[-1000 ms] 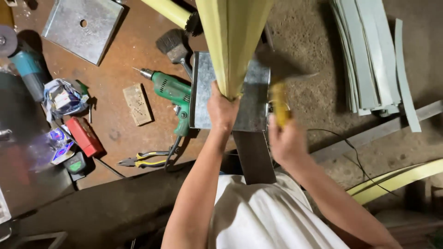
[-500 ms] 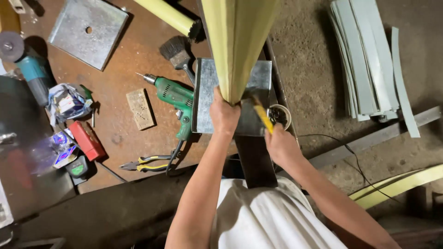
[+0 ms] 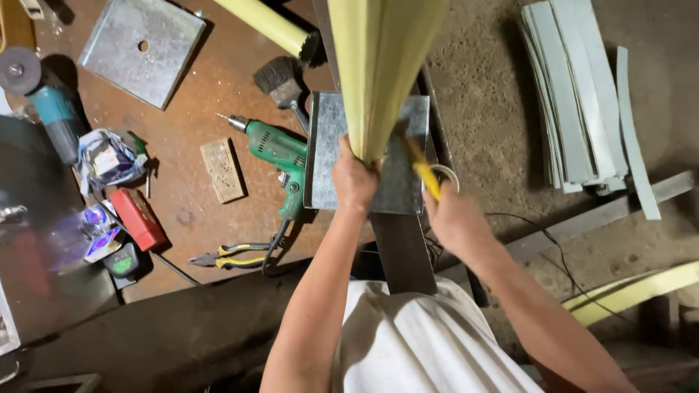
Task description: The person holds a yellow tapered tube against a square galvanized metal plate and hammers around the tube end to seat it through the plate's hole, then rotates the plate and uses a file to work the tube edge, repositioning the assembly on the workbench as they go.
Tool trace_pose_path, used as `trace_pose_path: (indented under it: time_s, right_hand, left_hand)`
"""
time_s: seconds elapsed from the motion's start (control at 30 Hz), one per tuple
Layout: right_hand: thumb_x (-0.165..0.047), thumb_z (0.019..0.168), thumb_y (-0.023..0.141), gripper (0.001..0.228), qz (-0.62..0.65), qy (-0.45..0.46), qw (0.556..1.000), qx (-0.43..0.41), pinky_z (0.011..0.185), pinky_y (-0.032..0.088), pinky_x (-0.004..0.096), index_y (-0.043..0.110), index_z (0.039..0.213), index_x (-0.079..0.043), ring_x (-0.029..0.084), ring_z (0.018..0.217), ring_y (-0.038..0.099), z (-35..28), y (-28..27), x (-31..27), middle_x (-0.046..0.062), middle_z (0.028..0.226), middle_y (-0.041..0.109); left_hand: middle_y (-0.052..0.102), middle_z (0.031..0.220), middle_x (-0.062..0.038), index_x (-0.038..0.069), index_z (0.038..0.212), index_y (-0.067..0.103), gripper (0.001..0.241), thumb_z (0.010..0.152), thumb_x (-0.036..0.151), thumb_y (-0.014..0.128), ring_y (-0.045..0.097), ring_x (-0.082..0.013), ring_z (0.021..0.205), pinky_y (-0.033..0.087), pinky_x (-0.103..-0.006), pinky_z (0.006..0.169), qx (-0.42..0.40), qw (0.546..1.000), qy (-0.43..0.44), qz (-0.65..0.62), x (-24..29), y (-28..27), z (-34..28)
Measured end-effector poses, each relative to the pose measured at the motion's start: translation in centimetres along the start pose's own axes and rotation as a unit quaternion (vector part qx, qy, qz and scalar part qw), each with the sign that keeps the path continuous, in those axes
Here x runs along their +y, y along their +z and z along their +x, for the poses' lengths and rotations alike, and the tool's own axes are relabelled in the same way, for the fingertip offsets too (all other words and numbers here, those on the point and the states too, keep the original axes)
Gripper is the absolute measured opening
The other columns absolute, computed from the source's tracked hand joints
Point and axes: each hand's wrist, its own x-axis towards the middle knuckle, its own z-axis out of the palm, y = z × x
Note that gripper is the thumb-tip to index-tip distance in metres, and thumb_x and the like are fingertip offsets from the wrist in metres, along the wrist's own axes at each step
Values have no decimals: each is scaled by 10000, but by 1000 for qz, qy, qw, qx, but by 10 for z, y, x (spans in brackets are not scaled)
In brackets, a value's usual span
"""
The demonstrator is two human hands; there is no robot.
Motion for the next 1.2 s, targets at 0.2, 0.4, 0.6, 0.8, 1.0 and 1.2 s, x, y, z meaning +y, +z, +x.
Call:
trace_pose_path:
  time_s: [0.2,0.4,0.6,0.8,1.0,1.2]
  right_hand:
    - [-339,1049,536,355,226,-61,948,217,495,498,522,571,997,10,393,545,613,-22,-75,-58,226,626,639]
    - [-340,1042,605,374,50,-21,998,29,485,504,496,546,980,24,419,569,653,-16,31,21,210,608,638]
    - [-318,1068,560,349,242,-67,943,221,498,484,537,522,1013,24,436,546,656,-33,-57,-49,252,649,617]
    - [-336,1031,602,374,85,-20,995,49,527,472,578,517,991,26,505,631,634,-18,31,-1,285,665,642]
    - [-378,1013,566,399,82,-10,996,33,513,500,559,528,978,18,485,619,648,-6,74,27,272,679,657]
    - [-454,1044,496,486,125,109,986,-27,446,526,465,578,941,13,341,500,660,-15,-3,6,169,621,652]
  left_hand:
    - [730,1020,-212,114,1232,508,594,747,148,849,688,-462,929,559,-505,767,14,999,10,-29,5,-2,1]
    - [731,966,-224,117,1300,499,630,757,138,818,688,-464,921,549,-511,760,-6,1000,-26,0,-1,3,-2]
    - [731,959,-216,109,1201,506,592,745,186,876,686,-465,899,549,-512,745,-7,1000,-25,9,-2,2,4]
    - [725,942,-210,102,1237,496,586,775,186,848,688,-455,914,547,-513,757,-5,1000,-24,10,-6,4,-1]
    - [740,1012,-190,84,1262,550,591,753,147,843,688,-431,965,543,-484,776,-13,999,-50,6,-6,5,0]
    - [743,1086,-44,56,1274,555,648,741,251,869,742,-163,928,632,-358,804,-196,954,-72,-213,34,-58,22]
